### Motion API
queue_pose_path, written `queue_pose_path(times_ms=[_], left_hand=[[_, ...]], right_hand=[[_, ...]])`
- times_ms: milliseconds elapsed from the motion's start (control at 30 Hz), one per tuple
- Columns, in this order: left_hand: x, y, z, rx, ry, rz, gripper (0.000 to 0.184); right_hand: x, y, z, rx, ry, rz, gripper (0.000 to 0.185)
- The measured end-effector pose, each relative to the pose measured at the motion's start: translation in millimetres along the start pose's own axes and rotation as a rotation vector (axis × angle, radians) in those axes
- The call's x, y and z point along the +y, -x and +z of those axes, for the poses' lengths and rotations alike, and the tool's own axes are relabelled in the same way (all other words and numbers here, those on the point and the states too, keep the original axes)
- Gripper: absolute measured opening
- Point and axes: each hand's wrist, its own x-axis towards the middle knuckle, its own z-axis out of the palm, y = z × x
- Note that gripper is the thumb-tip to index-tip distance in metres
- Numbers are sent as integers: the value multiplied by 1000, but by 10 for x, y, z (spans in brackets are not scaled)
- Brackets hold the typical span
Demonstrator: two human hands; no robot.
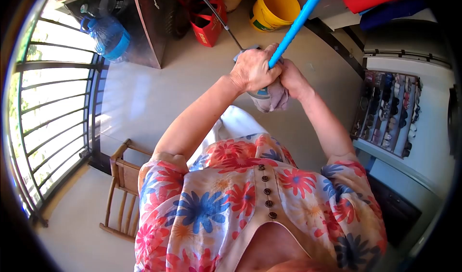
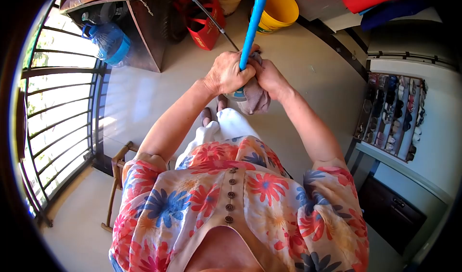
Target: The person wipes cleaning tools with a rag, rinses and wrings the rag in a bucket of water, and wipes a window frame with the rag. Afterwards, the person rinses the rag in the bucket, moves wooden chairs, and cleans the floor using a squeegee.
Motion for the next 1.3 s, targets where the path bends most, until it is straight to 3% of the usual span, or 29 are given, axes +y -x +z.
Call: queue_pose_path(times_ms=[133, 167, 233, 333, 367, 533, 633, 767, 933, 1067, 1200, 1300], left_hand=[[-27, 58, -87, -13, -158, 86, 44], [16, 81, -77, 43, -218, 19, 41], [36, 91, -38, -39, -242, -261, 38], [145, 147, 154, 52, -173, -435, 34], [107, 159, 231, 80, -158, -354, 33], [213, 206, 518, 69, -100, -114, 30], [456, 228, 758, -15, -11, -9, 32], [662, 187, 1223, -37, 108, 69, 38], [894, 69, 1690, -24, 168, -67, 40], [990, 56, 2108, -1, 246, -153, 38], [959, -59, 2367, 109, 338, -224, 35], [1010, -300, 2358, -38, 610, -316, 32]], right_hand=[[366, 126, 187, 252, -72, -145, 30], [446, 155, 199, 314, -79, -160, 28], [513, 256, 279, 423, 75, -315, 25], [607, 284, 339, 565, 193, -467, 22], [654, 295, 317, 610, 217, -497, 21], [566, 465, -168, 394, 310, -283, 28], [536, 631, -532, 157, 67, -99, 31], [541, 973, -970, 61, -95, 10, 32], [795, 1361, -1147, 558, 165, -290, 30], [1171, 1591, -1362, 769, 305, -340, 34], [1249, 2016, -1236, 754, 489, -273, 28], [1498, 2319, -1092, 731, 431, -524, 22]])
